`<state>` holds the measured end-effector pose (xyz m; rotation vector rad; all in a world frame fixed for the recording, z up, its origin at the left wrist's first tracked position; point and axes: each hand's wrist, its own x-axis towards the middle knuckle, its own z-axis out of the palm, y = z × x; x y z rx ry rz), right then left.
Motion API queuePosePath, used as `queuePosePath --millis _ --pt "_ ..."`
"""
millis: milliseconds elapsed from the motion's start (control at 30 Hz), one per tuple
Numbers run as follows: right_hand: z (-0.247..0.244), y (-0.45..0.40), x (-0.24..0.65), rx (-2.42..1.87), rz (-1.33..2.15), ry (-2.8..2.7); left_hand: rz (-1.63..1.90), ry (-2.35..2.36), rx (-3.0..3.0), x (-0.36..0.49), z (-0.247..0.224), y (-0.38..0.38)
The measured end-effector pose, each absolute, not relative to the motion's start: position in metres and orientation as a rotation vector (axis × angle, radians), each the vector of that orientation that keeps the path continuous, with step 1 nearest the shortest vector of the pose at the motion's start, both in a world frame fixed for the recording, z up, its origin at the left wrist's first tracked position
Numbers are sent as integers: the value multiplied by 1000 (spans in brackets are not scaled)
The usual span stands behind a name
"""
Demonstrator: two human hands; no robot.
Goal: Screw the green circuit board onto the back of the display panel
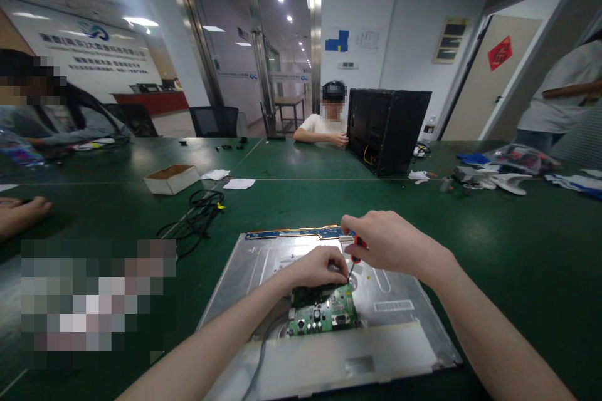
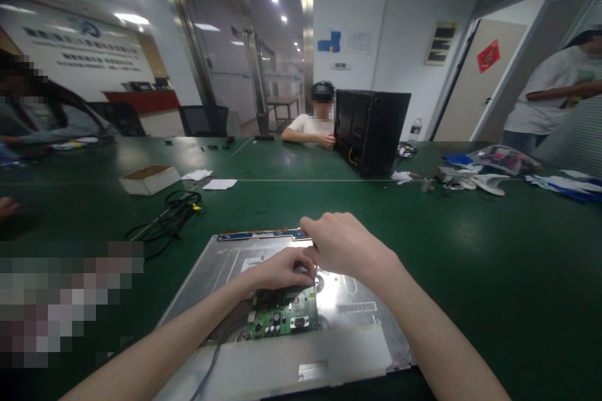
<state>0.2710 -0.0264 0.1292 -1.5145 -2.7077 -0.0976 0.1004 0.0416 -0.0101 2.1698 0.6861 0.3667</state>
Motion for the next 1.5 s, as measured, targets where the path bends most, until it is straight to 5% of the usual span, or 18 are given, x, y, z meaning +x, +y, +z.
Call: queuePosePath --millis 400,1500 --pt "130 -32 274 -1293 119 -2727 394 693 2159 101 -9 41" --pt "128 -26 271 -1523 -97 -2704 374 703 2155 101 -6 38"
